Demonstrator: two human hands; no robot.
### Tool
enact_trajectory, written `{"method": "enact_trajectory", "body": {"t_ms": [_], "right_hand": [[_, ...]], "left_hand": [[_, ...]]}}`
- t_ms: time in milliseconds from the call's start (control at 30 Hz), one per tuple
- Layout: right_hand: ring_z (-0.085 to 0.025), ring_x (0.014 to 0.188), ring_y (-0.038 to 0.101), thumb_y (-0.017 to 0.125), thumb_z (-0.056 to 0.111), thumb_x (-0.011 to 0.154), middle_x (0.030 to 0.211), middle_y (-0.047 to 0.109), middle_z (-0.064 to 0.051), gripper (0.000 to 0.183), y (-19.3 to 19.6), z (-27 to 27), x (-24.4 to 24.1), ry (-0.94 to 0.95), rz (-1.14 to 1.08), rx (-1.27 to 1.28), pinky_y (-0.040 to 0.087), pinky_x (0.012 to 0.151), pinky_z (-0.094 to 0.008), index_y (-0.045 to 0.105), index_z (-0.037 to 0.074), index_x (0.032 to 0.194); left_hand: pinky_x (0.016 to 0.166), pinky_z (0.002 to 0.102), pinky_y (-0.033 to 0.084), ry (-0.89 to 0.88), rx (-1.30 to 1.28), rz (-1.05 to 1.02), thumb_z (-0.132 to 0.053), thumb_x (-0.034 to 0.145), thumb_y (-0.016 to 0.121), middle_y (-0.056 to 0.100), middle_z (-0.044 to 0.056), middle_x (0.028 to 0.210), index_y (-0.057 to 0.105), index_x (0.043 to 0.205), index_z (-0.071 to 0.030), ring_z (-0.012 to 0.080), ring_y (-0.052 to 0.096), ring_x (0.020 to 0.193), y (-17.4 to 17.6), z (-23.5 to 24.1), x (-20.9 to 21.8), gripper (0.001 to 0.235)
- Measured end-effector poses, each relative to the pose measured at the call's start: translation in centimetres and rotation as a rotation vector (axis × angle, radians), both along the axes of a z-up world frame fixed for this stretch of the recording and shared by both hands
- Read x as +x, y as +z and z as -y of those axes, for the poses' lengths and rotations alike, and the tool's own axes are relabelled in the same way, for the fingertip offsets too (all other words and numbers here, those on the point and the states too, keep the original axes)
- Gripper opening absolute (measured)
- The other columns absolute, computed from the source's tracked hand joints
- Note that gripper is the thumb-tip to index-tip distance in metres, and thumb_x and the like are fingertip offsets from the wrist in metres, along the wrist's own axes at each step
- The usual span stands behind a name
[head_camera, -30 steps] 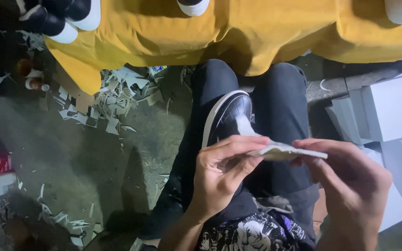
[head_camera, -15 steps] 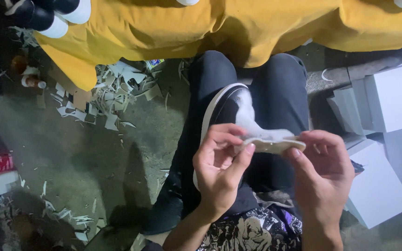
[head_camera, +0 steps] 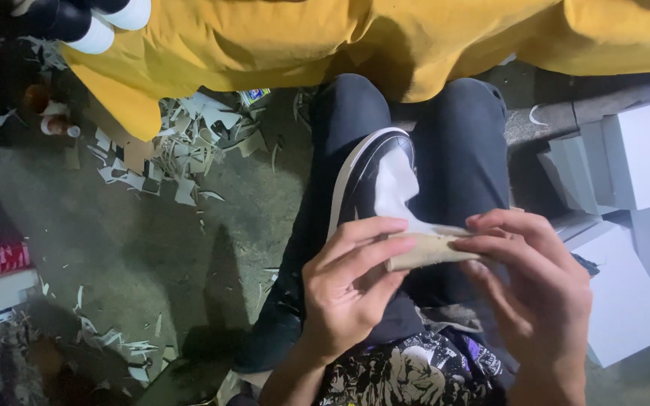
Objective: The person holds a black slip-on shoe and wipes its surface with a white cloth. They then apply a liquid from a small bottle onto the cloth and continue to wipe the shoe's upper and sole.
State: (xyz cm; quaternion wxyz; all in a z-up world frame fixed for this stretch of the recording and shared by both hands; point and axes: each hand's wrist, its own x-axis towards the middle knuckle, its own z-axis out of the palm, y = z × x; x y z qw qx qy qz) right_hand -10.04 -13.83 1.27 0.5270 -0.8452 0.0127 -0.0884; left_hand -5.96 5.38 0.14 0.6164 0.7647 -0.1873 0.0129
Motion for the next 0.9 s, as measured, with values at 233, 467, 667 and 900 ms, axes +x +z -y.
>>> {"method": "enact_trajectory", "body": {"t_ms": [233, 467, 667, 900], "right_hand": [[-0.028, 0.061, 0.080, 0.065, 0.001, 0.090, 0.096, 0.077, -0.024, 0.019, -0.8, -0.5, -1.1, -0.177, -0.231, 0.469, 0.069, 0.049, -0.028, 0.069, -0.009, 0.105], [-0.035, 0.054, 0.077, 0.069, 0.004, 0.088, 0.086, 0.075, -0.027, 0.021, -0.3, -1.6, -0.7, -0.388, -0.386, 0.490, 0.066, 0.044, -0.037, 0.065, -0.007, 0.105], [-0.026, 0.078, 0.071, 0.064, 0.005, 0.096, 0.089, 0.064, -0.016, 0.020, -2.6, -2.6, -0.8, -0.373, -0.280, 0.739, 0.075, 0.066, -0.045, 0.062, -0.006, 0.112], [-0.012, 0.086, 0.065, 0.074, -0.001, 0.091, 0.106, 0.067, -0.009, 0.029, -4.3, -2.9, -1.4, -0.387, -0.068, 0.590, 0.058, 0.080, -0.020, 0.063, 0.000, 0.118]], "left_hand": [[0.088, 0.031, 0.066, -0.115, -0.267, -0.159, -0.005, 0.097, 0.071, 0.075, 0.017, 0.104, 0.068, 0.107, 0.000, 0.0250, 0.076, 0.095, 0.2, -0.2, 0.5, 0.012], [0.074, 0.025, 0.060, 0.049, -0.270, -0.286, -0.006, 0.091, 0.075, 0.072, 0.012, 0.091, 0.070, 0.096, 0.001, 0.0195, 0.070, 0.082, -0.2, 0.2, -0.2, 0.010], [0.066, 0.024, 0.056, 0.158, -0.320, -0.344, -0.009, 0.094, 0.073, 0.065, 0.012, 0.088, 0.069, 0.100, 0.001, 0.0142, 0.062, 0.074, -1.4, 1.3, -1.2, 0.013], [0.065, 0.024, 0.052, 0.178, -0.418, -0.379, -0.010, 0.090, 0.072, 0.060, 0.007, 0.085, 0.061, 0.094, -0.007, 0.0125, 0.057, 0.072, -1.7, 1.4, -1.6, 0.012]]}}
